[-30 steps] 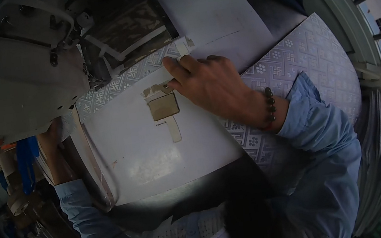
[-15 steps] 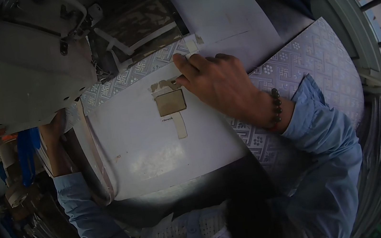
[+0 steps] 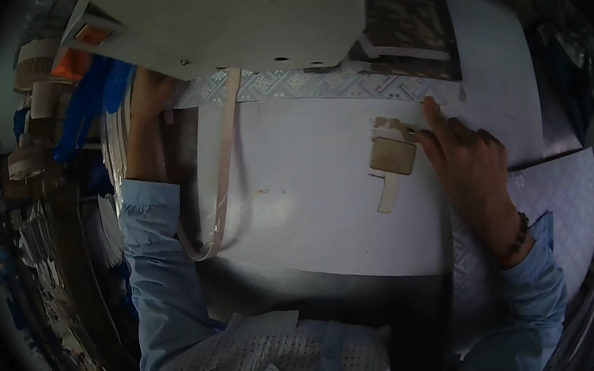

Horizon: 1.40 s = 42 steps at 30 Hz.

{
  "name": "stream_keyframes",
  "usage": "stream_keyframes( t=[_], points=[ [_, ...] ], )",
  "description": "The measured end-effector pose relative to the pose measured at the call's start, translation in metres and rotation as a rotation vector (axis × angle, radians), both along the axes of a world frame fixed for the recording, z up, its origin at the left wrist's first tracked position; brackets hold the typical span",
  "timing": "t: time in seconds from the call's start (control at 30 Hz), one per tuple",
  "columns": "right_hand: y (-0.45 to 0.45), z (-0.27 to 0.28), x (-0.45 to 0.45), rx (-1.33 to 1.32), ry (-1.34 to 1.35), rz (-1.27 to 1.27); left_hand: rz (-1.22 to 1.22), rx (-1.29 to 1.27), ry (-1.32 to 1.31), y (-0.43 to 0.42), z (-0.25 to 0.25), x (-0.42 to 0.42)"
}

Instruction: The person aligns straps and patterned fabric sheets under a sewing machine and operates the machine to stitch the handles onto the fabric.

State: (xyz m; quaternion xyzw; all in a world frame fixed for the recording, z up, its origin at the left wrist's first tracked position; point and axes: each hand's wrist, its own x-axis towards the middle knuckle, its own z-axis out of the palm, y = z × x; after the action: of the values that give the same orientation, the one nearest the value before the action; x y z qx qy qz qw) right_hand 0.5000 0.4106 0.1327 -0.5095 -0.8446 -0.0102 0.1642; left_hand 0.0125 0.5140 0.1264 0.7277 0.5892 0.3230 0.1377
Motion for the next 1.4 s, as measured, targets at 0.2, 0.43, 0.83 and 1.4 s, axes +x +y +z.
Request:
stream_keyframes(
  t=[0.2,0.43,0.83,1.4],
  points=[
    [0.000,-0.004,0.002,0.031,-0.020,0.003,-0.002,-0.003,-0.062,-0.007,0.006,0.011],
    [0.001,-0.002,0.000,0.040,-0.047,-0.002,0.005,0.008,0.030,-0.009,0.012,0.014],
    [0.001,-0.001,0.002,0.051,-0.035,0.020,0.098,0.006,0.144,-0.018,0.024,0.030],
    [0.004,-0.009,0.006,0.103,-0.073,0.036,-0.019,-0.003,0.602,-0.124,0.075,0.036]
  ],
)
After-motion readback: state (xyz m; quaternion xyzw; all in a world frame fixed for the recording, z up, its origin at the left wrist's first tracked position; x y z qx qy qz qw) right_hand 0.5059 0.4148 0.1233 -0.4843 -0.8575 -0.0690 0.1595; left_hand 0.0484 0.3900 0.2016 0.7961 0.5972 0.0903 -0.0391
